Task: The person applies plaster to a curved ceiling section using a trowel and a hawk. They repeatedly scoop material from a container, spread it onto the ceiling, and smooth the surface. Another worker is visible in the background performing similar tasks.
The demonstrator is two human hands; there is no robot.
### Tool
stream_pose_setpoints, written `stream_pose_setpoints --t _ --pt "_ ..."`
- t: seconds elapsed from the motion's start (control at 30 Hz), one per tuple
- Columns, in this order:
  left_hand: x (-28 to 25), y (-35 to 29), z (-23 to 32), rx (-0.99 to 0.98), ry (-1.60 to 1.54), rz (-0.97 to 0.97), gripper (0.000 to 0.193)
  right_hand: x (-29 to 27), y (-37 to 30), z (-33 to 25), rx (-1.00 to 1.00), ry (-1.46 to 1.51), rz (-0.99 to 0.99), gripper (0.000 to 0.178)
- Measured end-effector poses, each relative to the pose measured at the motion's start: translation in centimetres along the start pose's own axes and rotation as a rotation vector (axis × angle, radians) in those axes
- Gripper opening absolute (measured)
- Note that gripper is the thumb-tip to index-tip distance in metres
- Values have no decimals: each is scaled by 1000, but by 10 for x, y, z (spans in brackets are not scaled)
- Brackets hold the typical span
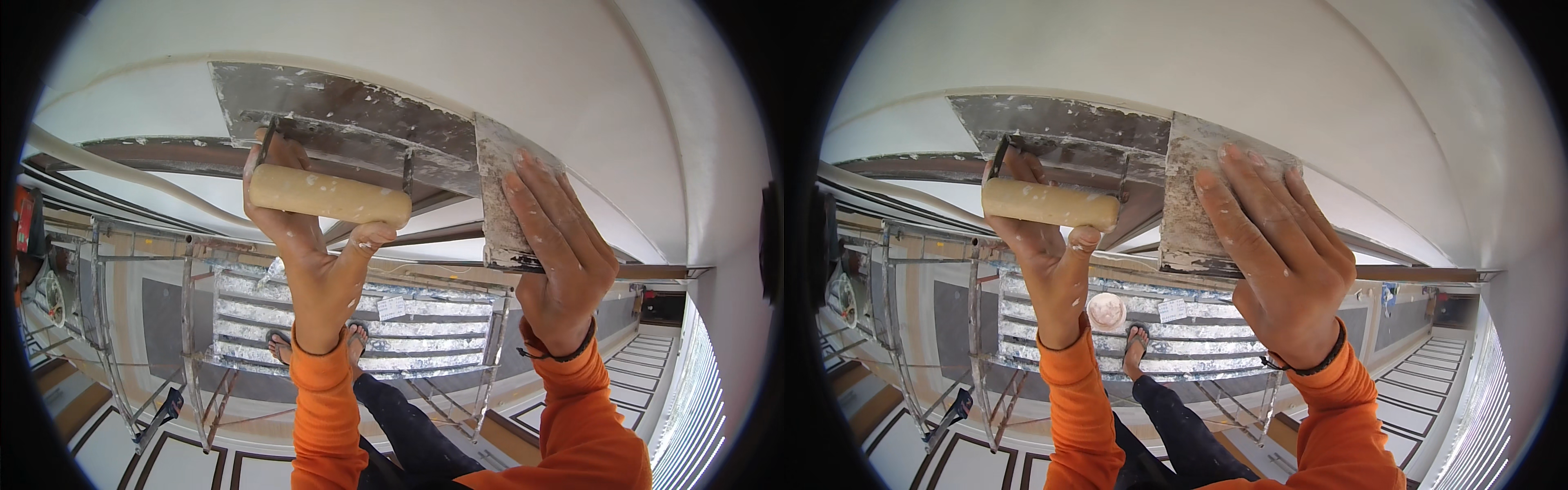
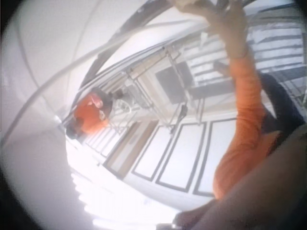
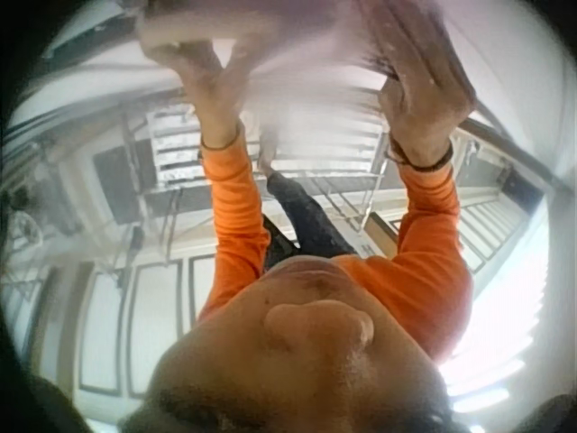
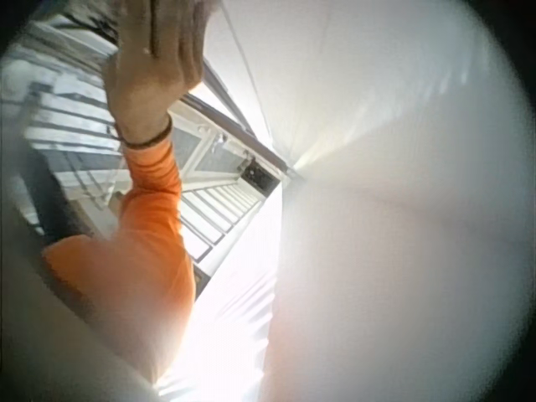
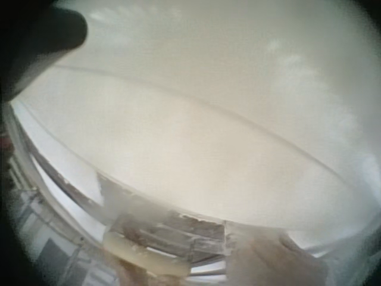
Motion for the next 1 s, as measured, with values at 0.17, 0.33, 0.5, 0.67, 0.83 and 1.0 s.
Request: stream_pose_setpoints --t 0.17,0.33,0.5,0.67,0.83,1.0 --pt "3 0 1 -46 -56 42 115 -8 -2 -11 -16 -5 -151 57" --pt "-3 4 3 -16 -3 -11 119 5 -56 -25 116 278 -312 58" --pt "-6 5 9 -11 -8 -10 119 22 -92 -54 460 511 -282 47" --pt "-2 4 13 1 21 1 119 50 -138 -81 737 628 -326 23" --pt "-7 3 12 236 163 118 99 76 -179 -100 863 788 -383 14" --pt "-1 13 15 527 623 79 54 85 -203 -101 794 786 -513 15"
Point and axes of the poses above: each hand's wrist, its own y-axis towards the middle knuckle, its own x-axis out of the palm, z = x × y, the point moved 1 cm from there along y, towards the middle knuckle, and after that the axes turned 5 degrees about -y, right-handed, at the moved point
